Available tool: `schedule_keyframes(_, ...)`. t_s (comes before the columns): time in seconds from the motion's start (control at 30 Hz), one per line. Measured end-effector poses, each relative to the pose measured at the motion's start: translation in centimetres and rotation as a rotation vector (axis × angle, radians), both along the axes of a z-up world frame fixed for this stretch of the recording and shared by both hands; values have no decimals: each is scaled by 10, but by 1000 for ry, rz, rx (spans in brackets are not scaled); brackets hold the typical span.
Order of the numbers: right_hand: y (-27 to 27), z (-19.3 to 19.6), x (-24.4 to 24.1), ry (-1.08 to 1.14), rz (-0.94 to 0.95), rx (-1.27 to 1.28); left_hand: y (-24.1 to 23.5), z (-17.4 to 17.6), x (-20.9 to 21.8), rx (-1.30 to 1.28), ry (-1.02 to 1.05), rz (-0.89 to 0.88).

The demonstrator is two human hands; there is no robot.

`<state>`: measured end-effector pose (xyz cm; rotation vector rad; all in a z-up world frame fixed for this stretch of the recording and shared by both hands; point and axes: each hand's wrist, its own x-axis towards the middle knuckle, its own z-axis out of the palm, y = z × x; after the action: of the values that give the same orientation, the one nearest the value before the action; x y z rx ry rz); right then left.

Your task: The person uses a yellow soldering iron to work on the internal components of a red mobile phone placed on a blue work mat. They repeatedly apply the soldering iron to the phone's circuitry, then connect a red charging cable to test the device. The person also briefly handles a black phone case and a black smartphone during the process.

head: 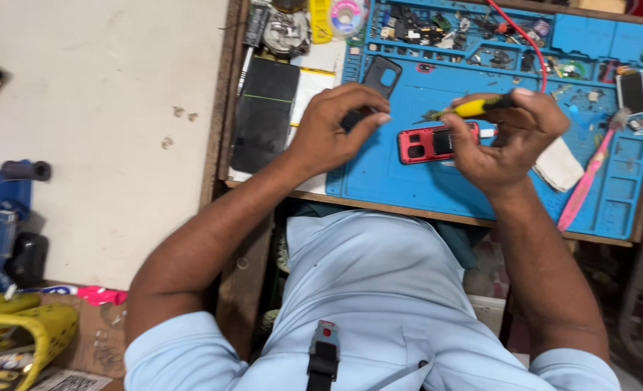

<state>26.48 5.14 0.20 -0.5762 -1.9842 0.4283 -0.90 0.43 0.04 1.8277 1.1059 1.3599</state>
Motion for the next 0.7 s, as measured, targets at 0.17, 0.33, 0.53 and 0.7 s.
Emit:
schedule_keyframes(0.17, 1, 11, 38, -46, -107, -73, -7, -7, 13, -100, 85, -98)
schedule_keyframes(0.33, -2, -5, 46, -64, -140, -109, -16, -25, 41, 0, 399, -179)
schedule_keyframes(0.53, -3, -12, 31, -61, -131, -35, -21, -32, 46, 30, 424, -189)
schedule_keyframes(0.7, -7, -5, 35, 6, -185, 95, -23, -36, 48, 25, 426, -233)
